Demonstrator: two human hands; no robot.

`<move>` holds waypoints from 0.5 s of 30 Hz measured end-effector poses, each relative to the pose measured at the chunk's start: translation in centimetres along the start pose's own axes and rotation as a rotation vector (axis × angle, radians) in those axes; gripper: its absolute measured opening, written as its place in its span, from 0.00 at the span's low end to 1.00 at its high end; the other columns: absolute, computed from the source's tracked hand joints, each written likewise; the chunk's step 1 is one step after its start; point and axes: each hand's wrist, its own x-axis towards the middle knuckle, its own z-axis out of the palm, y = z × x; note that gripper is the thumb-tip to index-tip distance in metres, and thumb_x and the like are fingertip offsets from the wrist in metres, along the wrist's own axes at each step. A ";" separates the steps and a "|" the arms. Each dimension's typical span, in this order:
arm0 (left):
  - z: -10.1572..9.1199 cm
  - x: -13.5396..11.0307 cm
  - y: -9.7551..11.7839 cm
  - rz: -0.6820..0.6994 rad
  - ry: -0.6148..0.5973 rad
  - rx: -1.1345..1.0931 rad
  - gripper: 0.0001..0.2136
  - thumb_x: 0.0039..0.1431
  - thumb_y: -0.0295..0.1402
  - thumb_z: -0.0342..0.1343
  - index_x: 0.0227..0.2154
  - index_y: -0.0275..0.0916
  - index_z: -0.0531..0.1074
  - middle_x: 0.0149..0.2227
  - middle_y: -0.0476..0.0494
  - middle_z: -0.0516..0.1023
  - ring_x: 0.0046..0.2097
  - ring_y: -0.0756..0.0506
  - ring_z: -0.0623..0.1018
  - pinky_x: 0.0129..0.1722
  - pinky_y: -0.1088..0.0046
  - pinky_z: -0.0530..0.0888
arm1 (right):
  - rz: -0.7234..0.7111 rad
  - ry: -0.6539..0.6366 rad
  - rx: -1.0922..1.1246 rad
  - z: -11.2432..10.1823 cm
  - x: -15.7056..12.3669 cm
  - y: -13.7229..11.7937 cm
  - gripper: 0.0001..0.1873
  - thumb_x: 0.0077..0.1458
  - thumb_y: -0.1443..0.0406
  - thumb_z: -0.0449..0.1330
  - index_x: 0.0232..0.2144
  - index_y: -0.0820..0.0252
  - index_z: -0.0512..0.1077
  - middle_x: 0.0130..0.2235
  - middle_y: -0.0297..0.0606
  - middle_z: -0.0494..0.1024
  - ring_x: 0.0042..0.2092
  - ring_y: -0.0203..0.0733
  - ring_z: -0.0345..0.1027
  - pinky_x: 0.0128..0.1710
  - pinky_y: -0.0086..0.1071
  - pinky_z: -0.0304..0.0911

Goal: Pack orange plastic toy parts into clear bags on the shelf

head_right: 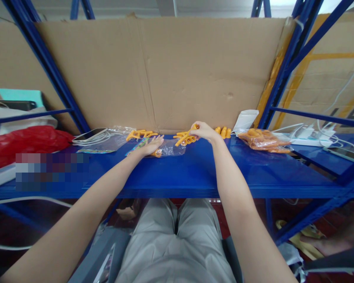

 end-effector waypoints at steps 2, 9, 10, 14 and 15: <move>-0.1 -0.1 0.1 -0.007 -0.005 0.004 0.31 0.65 0.48 0.24 0.68 0.45 0.45 0.70 0.46 0.40 0.70 0.38 0.40 0.64 0.44 0.44 | -0.026 -0.036 0.030 -0.1 0.0 0.0 0.11 0.45 0.77 0.62 0.27 0.61 0.65 0.19 0.26 0.67 0.21 0.27 0.60 0.21 0.21 0.59; 0.1 0.0 0.0 -0.004 -0.002 -0.012 0.31 0.65 0.48 0.25 0.68 0.45 0.46 0.70 0.47 0.41 0.70 0.38 0.40 0.65 0.45 0.43 | -0.042 -0.149 -0.060 0.7 1.0 1.6 0.14 0.42 0.72 0.69 0.26 0.62 0.66 0.22 0.30 0.71 0.23 0.29 0.63 0.24 0.24 0.59; 0.1 0.1 -0.1 -0.002 0.000 -0.014 0.31 0.65 0.49 0.25 0.68 0.45 0.46 0.70 0.46 0.40 0.70 0.38 0.40 0.65 0.45 0.43 | -0.044 -0.156 -0.081 1.0 1.3 1.9 0.14 0.41 0.70 0.70 0.26 0.62 0.67 0.23 0.30 0.71 0.24 0.30 0.63 0.25 0.25 0.59; 0.4 0.4 -0.4 0.016 0.027 -0.025 0.31 0.65 0.49 0.26 0.68 0.45 0.47 0.70 0.45 0.41 0.70 0.37 0.41 0.64 0.45 0.44 | -0.061 -0.165 -0.130 2.7 2.0 3.1 0.15 0.38 0.68 0.72 0.25 0.64 0.69 0.24 0.31 0.71 0.26 0.31 0.64 0.27 0.27 0.61; 0.4 0.4 -0.4 0.020 0.032 -0.030 0.31 0.65 0.49 0.26 0.68 0.46 0.47 0.70 0.45 0.41 0.70 0.37 0.42 0.64 0.44 0.44 | -0.073 -0.162 -0.139 3.2 2.1 3.2 0.14 0.38 0.68 0.71 0.25 0.64 0.69 0.24 0.31 0.72 0.26 0.31 0.64 0.28 0.27 0.61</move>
